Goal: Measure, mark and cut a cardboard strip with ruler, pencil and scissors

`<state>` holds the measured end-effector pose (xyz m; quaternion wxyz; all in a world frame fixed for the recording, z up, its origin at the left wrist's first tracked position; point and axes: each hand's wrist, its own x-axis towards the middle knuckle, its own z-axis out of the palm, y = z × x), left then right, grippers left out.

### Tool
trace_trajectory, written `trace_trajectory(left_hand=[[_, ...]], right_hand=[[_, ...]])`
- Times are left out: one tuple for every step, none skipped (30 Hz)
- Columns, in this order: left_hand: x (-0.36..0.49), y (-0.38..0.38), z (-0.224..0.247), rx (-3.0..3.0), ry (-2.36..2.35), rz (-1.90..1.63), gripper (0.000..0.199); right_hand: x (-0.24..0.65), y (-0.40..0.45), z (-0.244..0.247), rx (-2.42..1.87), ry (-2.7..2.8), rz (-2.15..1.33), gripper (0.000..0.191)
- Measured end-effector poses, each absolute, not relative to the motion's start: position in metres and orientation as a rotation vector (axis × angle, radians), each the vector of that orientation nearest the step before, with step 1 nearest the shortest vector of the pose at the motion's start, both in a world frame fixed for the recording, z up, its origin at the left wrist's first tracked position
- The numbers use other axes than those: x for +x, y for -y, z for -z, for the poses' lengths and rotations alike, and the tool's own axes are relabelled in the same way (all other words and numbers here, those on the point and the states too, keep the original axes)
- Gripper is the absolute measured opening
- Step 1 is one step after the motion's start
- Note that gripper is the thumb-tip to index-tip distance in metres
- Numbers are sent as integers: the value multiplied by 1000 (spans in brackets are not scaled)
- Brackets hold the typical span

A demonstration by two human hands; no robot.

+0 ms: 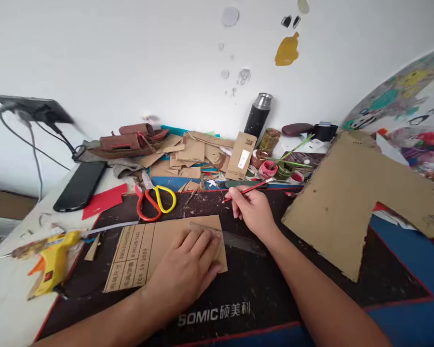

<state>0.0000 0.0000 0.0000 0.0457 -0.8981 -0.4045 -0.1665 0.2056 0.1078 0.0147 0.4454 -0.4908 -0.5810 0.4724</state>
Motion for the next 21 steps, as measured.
trace_trajectory(left_hand=[[0,0,0,-2754,1222,502,45],[-1,1,0,-2764,1210,499,40],[-1,1,0,-2772,1199,497,36],[-1,1,0,-2779,1189,498,32],[-1,1,-1,-2785,1180,502,28],[-1,0,-1,-2789,1171,507,25],[0,0,-2,-2792,1164,512,22],[0,0,-2,-2795,1155,516,20],[0,0,-3,-2795,1148,519,19],[0,0,-3,-2794,1143,520,18],[0,-1,-3,-2793,1139,522,18],[0,-1,-3,-2793,1137,526,19],[-1,-1,-3,-2794,1136,532,19],[-1,-1,-4,-2800,1136,535,19],[-2,-1,-4,-2810,1136,538,18],[-3,-1,-4,-2821,1137,543,17],[-3,-1,-4,-2827,1142,550,16],[-4,-2,-4,-2826,1147,563,15],[-4,-2,-4,-2819,1155,580,15],[-4,-2,-4,-2809,1162,598,14],[-3,-2,-4,-2802,1167,615,13]], right_hand=[[205,-107,-14,-1217,1456,-1155,47],[205,-107,-14,-1220,1472,-1139,45],[205,-106,-13,-1223,1488,-1123,44],[205,-106,-12,-1227,1504,-1108,43],[205,-106,-12,-1234,1524,-1090,43],[206,-106,-11,-1241,1541,-1075,42],[206,-106,-10,-1248,1552,-1063,42],[207,-106,-9,-1255,1561,-1054,42],[207,-107,-8,-1261,1568,-1047,41],[207,-107,-8,-1264,1575,-1042,41],[207,-107,-7,-1266,1582,-1037,41],[207,-107,-6,-1267,1591,-1030,41],[207,-107,-6,-1269,1604,-1023,40],[207,-107,-6,-1271,1622,-1013,39],[207,-107,-6,-1275,1642,-1000,39],[207,-106,-5,-1277,1664,-987,38],[207,-106,-5,-1279,1686,-973,37],[207,-106,-5,-1278,1709,-958,37],[207,-105,-5,-1276,1729,-940,38],[208,-105,-5,-1275,1748,-918,38],[208,-105,-5,-1277,1769,-891,38]])
